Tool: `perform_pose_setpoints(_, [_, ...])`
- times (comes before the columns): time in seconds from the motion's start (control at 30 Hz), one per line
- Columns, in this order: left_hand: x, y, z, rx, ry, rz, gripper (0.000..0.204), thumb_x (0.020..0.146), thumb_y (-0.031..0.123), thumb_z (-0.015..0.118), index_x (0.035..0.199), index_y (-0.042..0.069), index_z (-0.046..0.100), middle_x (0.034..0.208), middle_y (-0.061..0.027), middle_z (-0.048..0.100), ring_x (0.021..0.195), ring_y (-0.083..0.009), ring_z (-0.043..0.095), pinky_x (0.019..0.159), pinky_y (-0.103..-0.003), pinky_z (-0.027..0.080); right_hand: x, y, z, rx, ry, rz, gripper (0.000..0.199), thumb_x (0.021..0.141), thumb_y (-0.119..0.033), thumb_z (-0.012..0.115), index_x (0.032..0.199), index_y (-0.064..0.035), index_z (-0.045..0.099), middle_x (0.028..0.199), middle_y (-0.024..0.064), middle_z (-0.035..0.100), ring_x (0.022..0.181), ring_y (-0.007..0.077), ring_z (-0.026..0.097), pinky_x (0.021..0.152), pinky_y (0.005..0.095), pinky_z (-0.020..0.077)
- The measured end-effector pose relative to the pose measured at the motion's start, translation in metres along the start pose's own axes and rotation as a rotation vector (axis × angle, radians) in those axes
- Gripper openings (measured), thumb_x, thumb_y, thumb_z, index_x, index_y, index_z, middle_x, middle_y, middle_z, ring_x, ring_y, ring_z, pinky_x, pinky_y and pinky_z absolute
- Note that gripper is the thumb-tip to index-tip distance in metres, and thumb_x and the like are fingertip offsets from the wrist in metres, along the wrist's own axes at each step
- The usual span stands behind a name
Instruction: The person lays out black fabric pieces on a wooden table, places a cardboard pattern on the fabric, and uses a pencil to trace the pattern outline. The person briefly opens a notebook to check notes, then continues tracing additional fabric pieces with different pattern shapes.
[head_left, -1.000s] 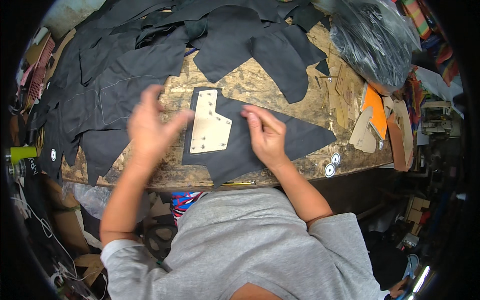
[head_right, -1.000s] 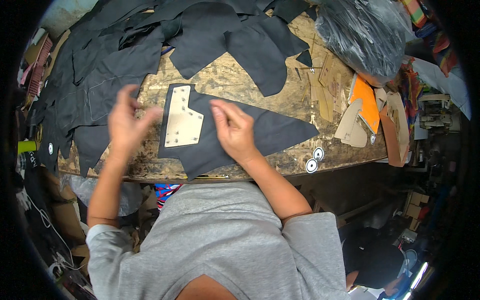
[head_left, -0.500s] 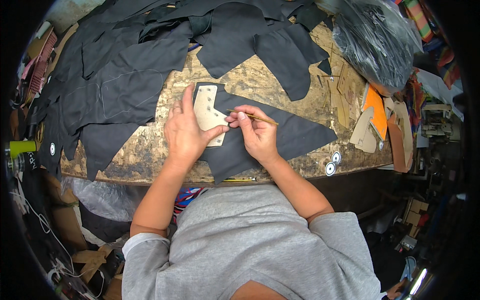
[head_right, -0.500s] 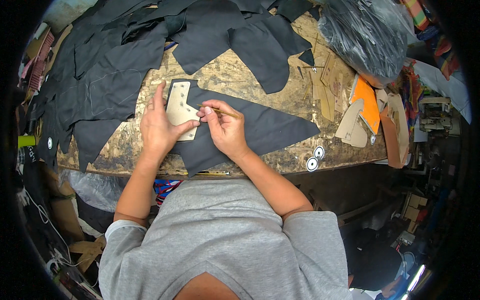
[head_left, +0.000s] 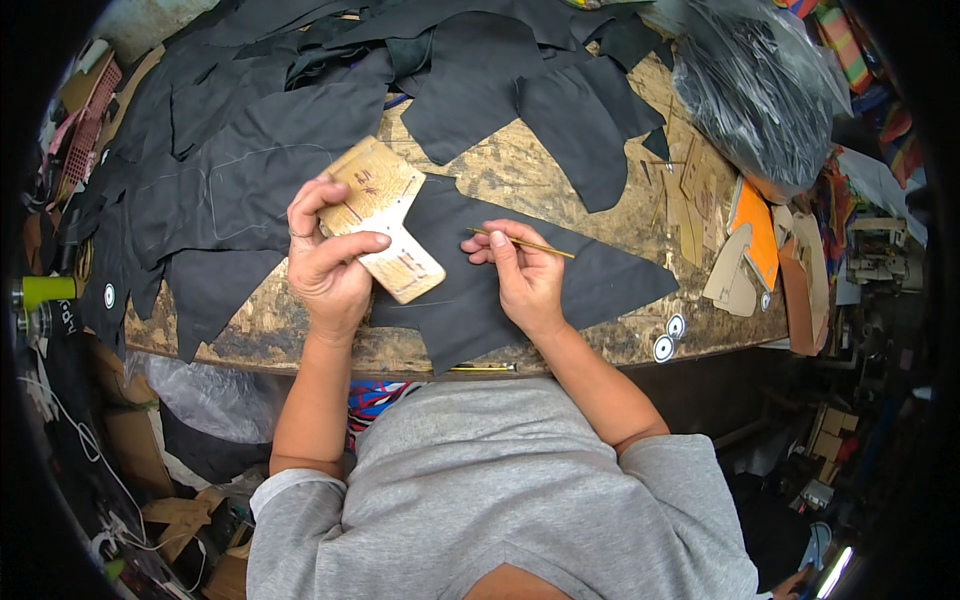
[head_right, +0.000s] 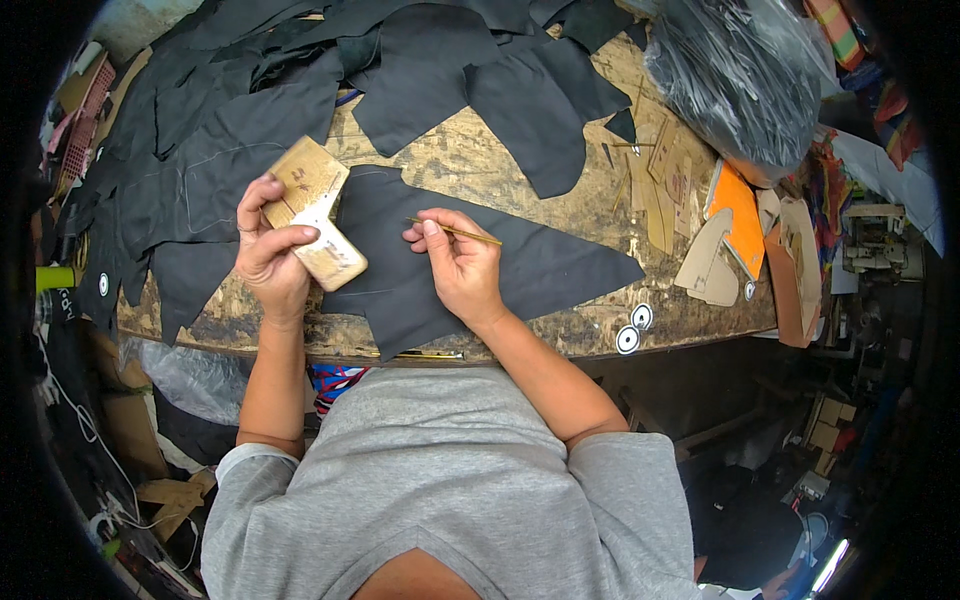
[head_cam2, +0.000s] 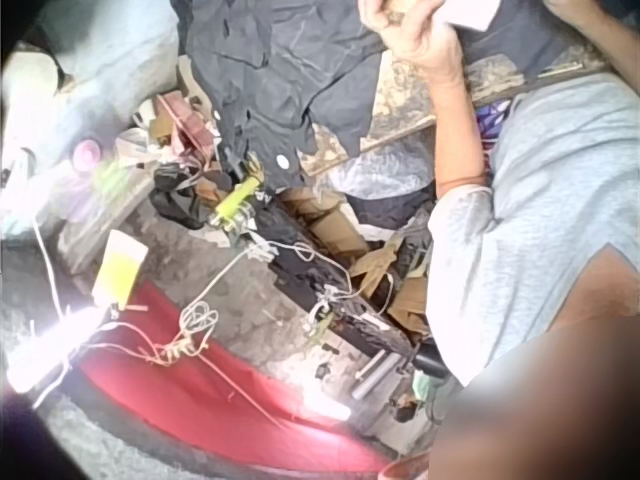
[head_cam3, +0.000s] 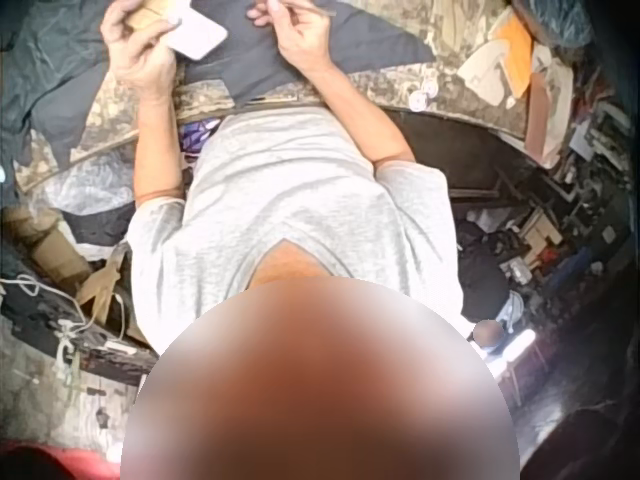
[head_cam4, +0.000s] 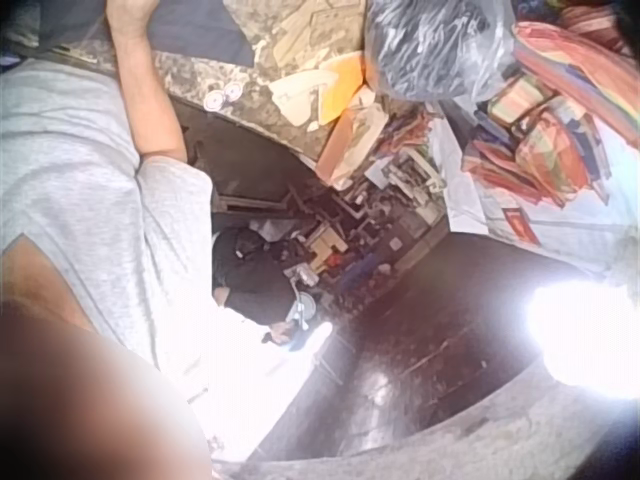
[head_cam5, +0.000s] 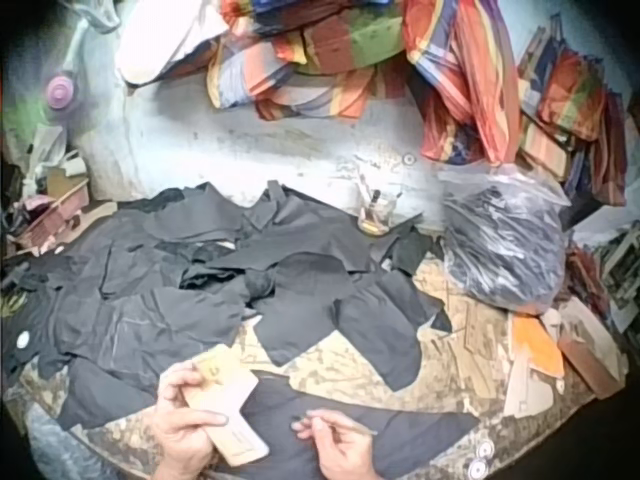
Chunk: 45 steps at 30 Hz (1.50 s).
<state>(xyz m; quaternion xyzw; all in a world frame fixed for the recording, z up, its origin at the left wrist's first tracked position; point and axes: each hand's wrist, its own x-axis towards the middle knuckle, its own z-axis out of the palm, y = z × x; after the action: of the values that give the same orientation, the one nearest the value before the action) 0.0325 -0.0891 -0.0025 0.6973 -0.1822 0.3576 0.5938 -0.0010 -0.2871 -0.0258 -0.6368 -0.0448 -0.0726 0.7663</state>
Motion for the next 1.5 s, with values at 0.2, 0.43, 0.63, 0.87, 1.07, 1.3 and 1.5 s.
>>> perform_pose_setpoints(0.2, [0.003,0.007,-0.006,-0.416,-0.076,-0.460,0.033,0.078,-0.008,0.063,0.109,-0.001,0.059,0.104,-0.0145,0.064,0.099,-0.0206,0.061,0.088,-0.030,0.048,0.001,-0.001,-0.003,0.089,0.056,0.047,0.017,0.095,-0.004,0.051,0.107,0.0066,0.056,0.091,0.0151,0.064,0.083,0.0192,0.066,0.069,0.0276,0.0549])
perform_pose_setpoints(0.43, [-0.006,0.028,0.001,0.048,-0.372,-0.993,0.071,0.078,0.000,0.068,0.139,-0.005,0.033,0.084,-0.0146,0.069,0.071,-0.0119,0.065,0.066,-0.022,0.050,0.002,-0.011,-0.001,-0.550,-0.036,-0.342,0.022,0.083,-0.002,0.064,0.104,0.0029,0.062,0.104,0.0156,0.066,0.094,0.0245,0.065,0.079,0.0331,0.0524])
perform_pose_setpoints(0.63, [0.006,0.037,-0.014,0.434,-0.745,-0.936,0.066,0.066,0.008,0.079,0.126,-0.002,0.054,0.087,-0.0117,0.069,0.074,-0.0134,0.062,0.067,-0.025,0.049,0.004,-0.013,0.005,-0.875,-0.218,-0.368,0.047,0.067,-0.022,0.079,0.106,-0.0013,0.063,0.110,0.0175,0.064,0.118,0.0368,0.049,0.098,0.0470,0.0373])
perform_pose_setpoints(0.87, [0.013,0.019,-0.022,0.760,-0.925,-0.331,0.079,0.051,0.046,0.081,0.125,0.031,0.059,0.147,-0.0209,0.028,0.139,-0.0379,0.020,0.109,-0.058,0.015,0.001,-0.014,0.006,-0.938,-0.264,-0.353,0.043,0.067,-0.025,0.079,0.101,-0.0036,0.063,0.106,0.0123,0.064,0.115,0.0348,0.050,0.098,0.0509,0.0341])
perform_pose_setpoints(1.07, [0.009,0.010,-0.026,0.745,-0.990,-0.349,0.078,0.054,0.053,0.078,0.127,0.034,0.057,0.151,-0.0206,0.021,0.141,-0.0382,0.013,0.110,-0.061,0.006,0.001,-0.019,0.010,-0.978,-0.232,-0.401,0.038,0.068,-0.021,0.080,0.098,-0.0031,0.064,0.097,0.0097,0.065,0.108,0.0332,0.055,0.093,0.0440,0.0395])
perform_pose_setpoints(1.3, [0.009,0.009,-0.027,0.708,-0.997,-0.374,0.077,0.057,0.052,0.078,0.128,0.034,0.056,0.151,-0.0212,0.019,0.142,-0.0378,0.009,0.110,-0.060,0.003,0.034,-0.026,0.004,-0.562,-0.108,-0.111,0.023,0.093,-0.009,0.056,0.112,0.0009,0.063,0.095,0.0105,0.065,0.094,0.0153,0.062,0.077,0.0264,0.0496])
perform_pose_setpoints(1.5, [0.009,0.007,-0.028,0.680,-1.003,-0.392,0.076,0.058,0.050,0.078,0.129,0.033,0.055,0.151,-0.0220,0.018,0.142,-0.0378,0.008,0.110,-0.059,0.002,0.073,-0.010,0.026,-0.360,-0.158,0.071,0.020,0.091,-0.006,0.056,0.102,0.0097,0.061,0.086,0.0083,0.065,0.074,0.0098,0.062,0.067,0.0211,0.0502])
